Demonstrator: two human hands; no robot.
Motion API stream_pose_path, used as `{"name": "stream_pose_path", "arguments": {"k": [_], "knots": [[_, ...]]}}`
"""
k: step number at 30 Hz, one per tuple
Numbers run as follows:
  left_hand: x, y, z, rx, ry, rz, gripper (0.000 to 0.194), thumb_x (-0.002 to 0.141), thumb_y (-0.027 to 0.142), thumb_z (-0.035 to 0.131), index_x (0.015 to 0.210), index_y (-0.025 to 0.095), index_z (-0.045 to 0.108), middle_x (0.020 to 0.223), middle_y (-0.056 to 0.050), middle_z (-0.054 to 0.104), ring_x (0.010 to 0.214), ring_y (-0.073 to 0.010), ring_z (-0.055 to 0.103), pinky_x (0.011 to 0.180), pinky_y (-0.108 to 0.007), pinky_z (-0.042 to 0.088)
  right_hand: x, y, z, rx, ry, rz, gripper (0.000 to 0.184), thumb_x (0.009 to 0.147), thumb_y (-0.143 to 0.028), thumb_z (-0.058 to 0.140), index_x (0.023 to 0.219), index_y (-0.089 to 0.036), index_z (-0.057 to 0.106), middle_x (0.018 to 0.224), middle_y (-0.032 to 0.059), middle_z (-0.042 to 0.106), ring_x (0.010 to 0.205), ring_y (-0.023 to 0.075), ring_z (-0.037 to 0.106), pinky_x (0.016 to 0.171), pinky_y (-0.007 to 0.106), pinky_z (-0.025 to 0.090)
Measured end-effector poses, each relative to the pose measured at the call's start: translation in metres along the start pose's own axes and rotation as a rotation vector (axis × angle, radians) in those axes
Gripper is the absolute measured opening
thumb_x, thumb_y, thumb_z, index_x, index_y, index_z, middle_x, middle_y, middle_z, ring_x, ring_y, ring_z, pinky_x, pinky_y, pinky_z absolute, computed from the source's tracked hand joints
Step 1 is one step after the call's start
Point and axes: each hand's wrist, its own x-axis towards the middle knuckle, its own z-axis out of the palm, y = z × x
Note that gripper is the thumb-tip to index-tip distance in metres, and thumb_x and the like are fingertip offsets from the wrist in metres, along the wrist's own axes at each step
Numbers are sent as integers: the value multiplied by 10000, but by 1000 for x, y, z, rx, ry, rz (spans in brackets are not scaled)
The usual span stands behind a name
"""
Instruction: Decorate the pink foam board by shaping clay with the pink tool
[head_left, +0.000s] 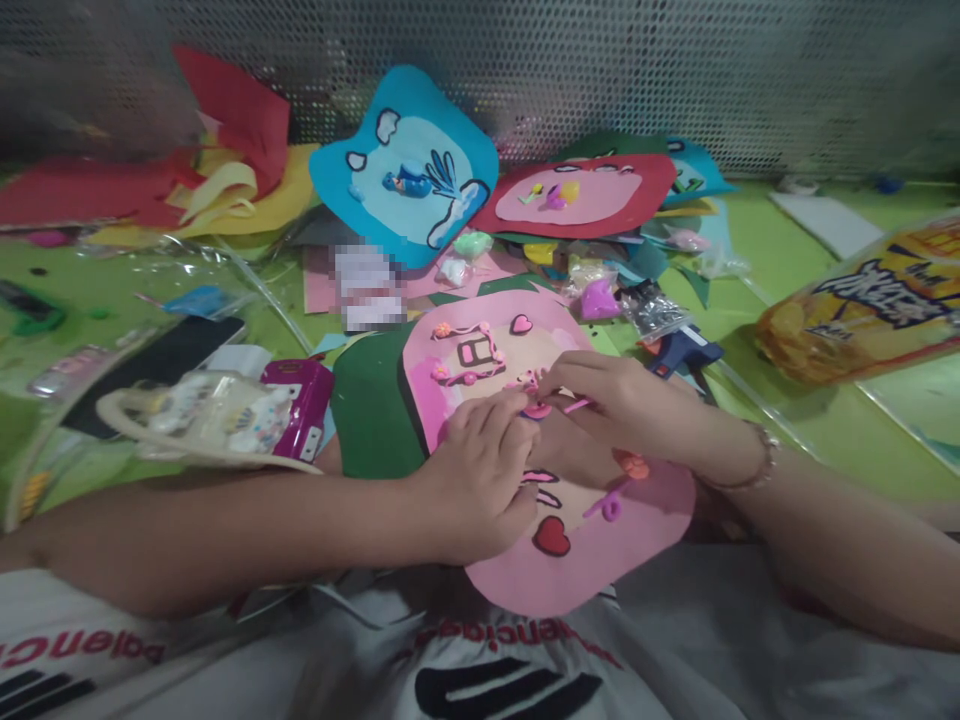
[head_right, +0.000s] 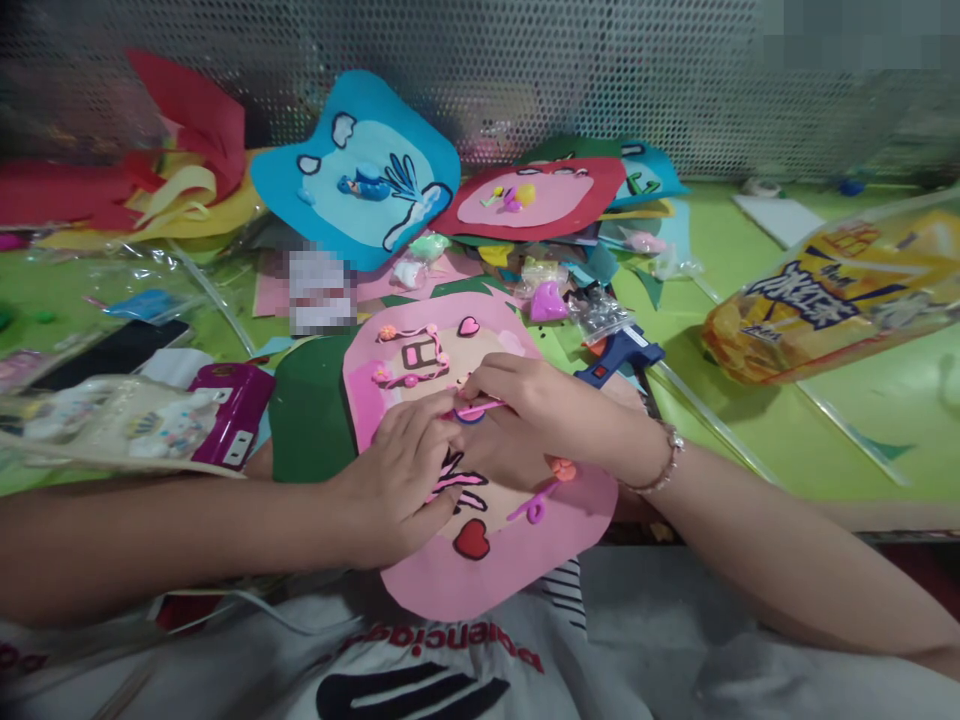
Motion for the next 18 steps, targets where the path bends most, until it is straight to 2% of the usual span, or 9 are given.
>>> {"name": "stream_pose_path", "arguments": {"k": [4, 12, 18], "knots": [[1, 0, 0, -5, 11, 2, 280, 768, 181, 469, 1030, 157, 372, 1218, -201, 412, 1259, -326, 330, 997, -505, 295, 1, 1, 1, -10, 10, 7, 150, 889, -68, 462, 957, -116, 586, 888, 75, 567, 810, 149, 565, 710, 248, 460], [1, 0, -1, 14, 28, 18, 279, 777, 186, 462, 1043, 125, 401, 1223, -219, 407, 1214, -350, 357, 983, -531, 297, 4, 4, 6, -5, 41, 8, 134, 878, -80, 464, 934, -124, 577, 859, 73, 591, 794, 160, 567, 695, 277, 477], [1, 1, -2, 6, 11, -11, 275, 765, 185, 468, 1029, 146, 402, 1250, -216, 404, 1247, -350, 337, 984, -541, 300, 3, 4, 5, 12, 35, 31, 120, 893, -118, 462, 936, -132, 573, 856, 68, 594, 806, 158, 568, 687, 273, 469]]}}
